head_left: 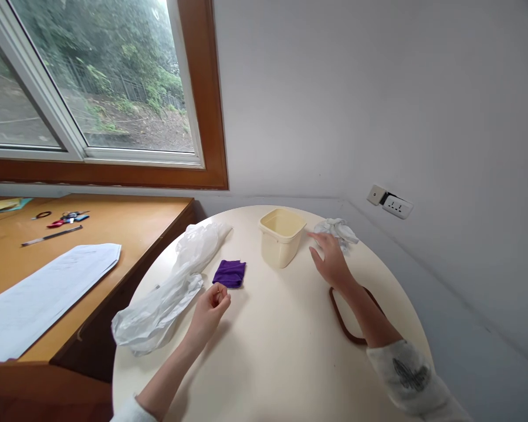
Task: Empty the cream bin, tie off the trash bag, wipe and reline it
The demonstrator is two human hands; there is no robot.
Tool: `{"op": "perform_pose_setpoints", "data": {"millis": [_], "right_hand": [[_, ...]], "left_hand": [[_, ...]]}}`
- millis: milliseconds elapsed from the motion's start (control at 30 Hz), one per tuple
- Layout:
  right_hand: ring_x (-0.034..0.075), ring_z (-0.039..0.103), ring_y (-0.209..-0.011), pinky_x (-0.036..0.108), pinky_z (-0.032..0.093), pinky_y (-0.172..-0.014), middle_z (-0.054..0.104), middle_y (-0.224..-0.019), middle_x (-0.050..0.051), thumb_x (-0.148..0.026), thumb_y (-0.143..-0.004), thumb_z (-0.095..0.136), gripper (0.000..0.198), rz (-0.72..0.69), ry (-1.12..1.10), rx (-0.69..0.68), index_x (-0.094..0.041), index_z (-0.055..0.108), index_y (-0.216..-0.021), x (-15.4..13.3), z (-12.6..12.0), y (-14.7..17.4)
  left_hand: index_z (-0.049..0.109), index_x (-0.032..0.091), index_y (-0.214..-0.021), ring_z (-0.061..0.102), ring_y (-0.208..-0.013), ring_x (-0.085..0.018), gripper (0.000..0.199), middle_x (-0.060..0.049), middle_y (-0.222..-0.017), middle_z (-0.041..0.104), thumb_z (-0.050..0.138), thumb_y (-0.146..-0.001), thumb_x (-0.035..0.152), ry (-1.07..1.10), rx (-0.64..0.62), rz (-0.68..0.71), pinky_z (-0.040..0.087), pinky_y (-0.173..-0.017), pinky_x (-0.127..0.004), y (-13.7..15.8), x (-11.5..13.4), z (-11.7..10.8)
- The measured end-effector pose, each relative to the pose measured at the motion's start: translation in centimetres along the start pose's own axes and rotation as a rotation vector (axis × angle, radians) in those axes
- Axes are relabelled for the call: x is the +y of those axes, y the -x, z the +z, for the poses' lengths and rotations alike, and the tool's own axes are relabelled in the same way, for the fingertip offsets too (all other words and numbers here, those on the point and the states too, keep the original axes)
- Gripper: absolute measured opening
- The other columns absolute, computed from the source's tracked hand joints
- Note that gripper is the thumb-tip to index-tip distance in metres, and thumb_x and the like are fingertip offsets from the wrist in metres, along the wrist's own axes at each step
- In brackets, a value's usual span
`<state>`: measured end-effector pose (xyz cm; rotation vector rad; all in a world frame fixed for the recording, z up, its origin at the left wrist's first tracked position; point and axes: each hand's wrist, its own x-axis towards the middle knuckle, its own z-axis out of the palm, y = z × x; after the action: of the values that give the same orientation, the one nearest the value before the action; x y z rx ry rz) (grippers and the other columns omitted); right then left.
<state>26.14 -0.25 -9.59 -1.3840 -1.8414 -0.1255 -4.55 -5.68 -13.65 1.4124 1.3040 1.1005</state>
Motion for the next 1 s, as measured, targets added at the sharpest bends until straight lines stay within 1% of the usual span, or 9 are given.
{"op": "perform_pose_setpoints", "data": {"millis": [67,133,233,400,533,733,800,867,1000], "right_hand": [[0.025,0.044,-0.108,0.043,0.037,-0.094,0.048,-0.116,0.011,-0.018,-0.083,0.042,0.043,-0.011,0.076,-0.032,-0.022,0.047,-0.125,0.3,0.3,-1.8],[0.027,0.041,-0.112,0.046,0.036,-0.094,0.044,-0.122,0.012,-0.017,-0.082,0.041,0.044,-0.009,0.132,-0.072,-0.024,0.047,-0.126,0.6,0.7,-3.2],[0.03,0.038,-0.116,0.048,0.037,-0.091,0.04,-0.127,0.011,-0.019,-0.082,0.044,0.038,0.006,0.179,-0.115,-0.026,0.056,-0.117,1.0,1.3,-4.3],[0.03,0.038,-0.117,0.049,0.034,-0.093,0.043,-0.126,0.01,-0.026,-0.081,0.051,0.026,0.034,0.179,-0.116,-0.027,0.063,-0.103,1.1,1.7,-4.7],[0.027,0.041,-0.116,0.048,0.029,-0.097,0.047,-0.123,0.007,-0.03,-0.08,0.055,0.016,0.027,0.126,-0.1,-0.027,0.066,-0.092,-0.3,1.5,-4.5],[0.023,0.047,-0.111,0.044,0.027,-0.097,0.052,-0.118,0.006,-0.03,-0.081,0.056,0.01,-0.047,-0.001,-0.13,-0.024,0.064,-0.083,-4.2,2.0,-3.7],[0.023,0.047,-0.112,0.044,0.027,-0.097,0.052,-0.117,0.006,-0.03,-0.081,0.055,0.01,-0.076,-0.027,-0.14,-0.024,0.063,-0.085,-5.2,2.2,-3.5],[0.023,0.047,-0.113,0.044,0.028,-0.097,0.052,-0.118,0.007,-0.031,-0.081,0.056,0.014,-0.094,-0.039,-0.143,-0.025,0.063,-0.091,-5.8,2.2,-3.3],[0.026,0.044,-0.116,0.046,0.029,-0.097,0.049,-0.122,0.008,-0.034,-0.077,0.06,0.03,-0.06,-0.023,-0.13,-0.028,0.057,-0.107,-5.3,1.4,-2.7]], "left_hand": [[0.033,0.02,-0.061,0.019,-0.051,-0.008,0.023,0.008,-0.054,0.022,0.05,-0.074,0.028,-0.018,0.041,0.006,0.018,-0.049,-0.022,0.1,-0.5,0.2],[0.032,0.02,-0.06,0.019,-0.052,-0.008,0.023,0.008,-0.055,0.022,0.049,-0.074,0.027,-0.036,0.072,0.012,0.017,-0.049,-0.022,0.2,-0.7,0.3],[0.031,0.02,-0.059,0.019,-0.052,-0.008,0.023,0.008,-0.055,0.021,0.049,-0.073,0.026,-0.041,0.091,0.013,0.017,-0.049,-0.022,0.2,-0.5,0.3],[0.03,0.02,-0.059,0.019,-0.052,-0.009,0.024,0.008,-0.055,0.021,0.048,-0.073,0.026,-0.03,0.058,0.012,0.018,-0.05,-0.023,0.2,-0.3,0.3],[0.029,0.02,-0.06,0.018,-0.053,-0.009,0.024,0.008,-0.054,0.02,0.048,-0.073,0.027,-0.044,0.05,0.019,0.017,-0.05,-0.023,0.2,-0.4,0.4],[0.03,0.02,-0.06,0.018,-0.053,-0.009,0.024,0.008,-0.054,0.021,0.048,-0.073,0.028,-0.053,0.046,0.017,0.018,-0.051,-0.023,0.3,-0.1,0.5],[0.029,0.021,-0.059,0.019,-0.052,-0.009,0.024,0.008,-0.054,0.021,0.048,-0.072,0.029,-0.054,0.056,0.018,0.018,-0.05,-0.022,0.3,0.1,0.4],[0.029,0.021,-0.059,0.019,-0.052,-0.009,0.024,0.008,-0.054,0.021,0.048,-0.071,0.03,-0.054,0.069,0.02,0.018,-0.05,-0.022,0.3,0.2,0.4],[0.03,0.021,-0.059,0.021,-0.05,-0.009,0.024,0.008,-0.054,0.021,0.048,-0.07,0.03,-0.055,0.075,0.02,0.019,-0.049,-0.022,0.3,0.3,0.3]]}}
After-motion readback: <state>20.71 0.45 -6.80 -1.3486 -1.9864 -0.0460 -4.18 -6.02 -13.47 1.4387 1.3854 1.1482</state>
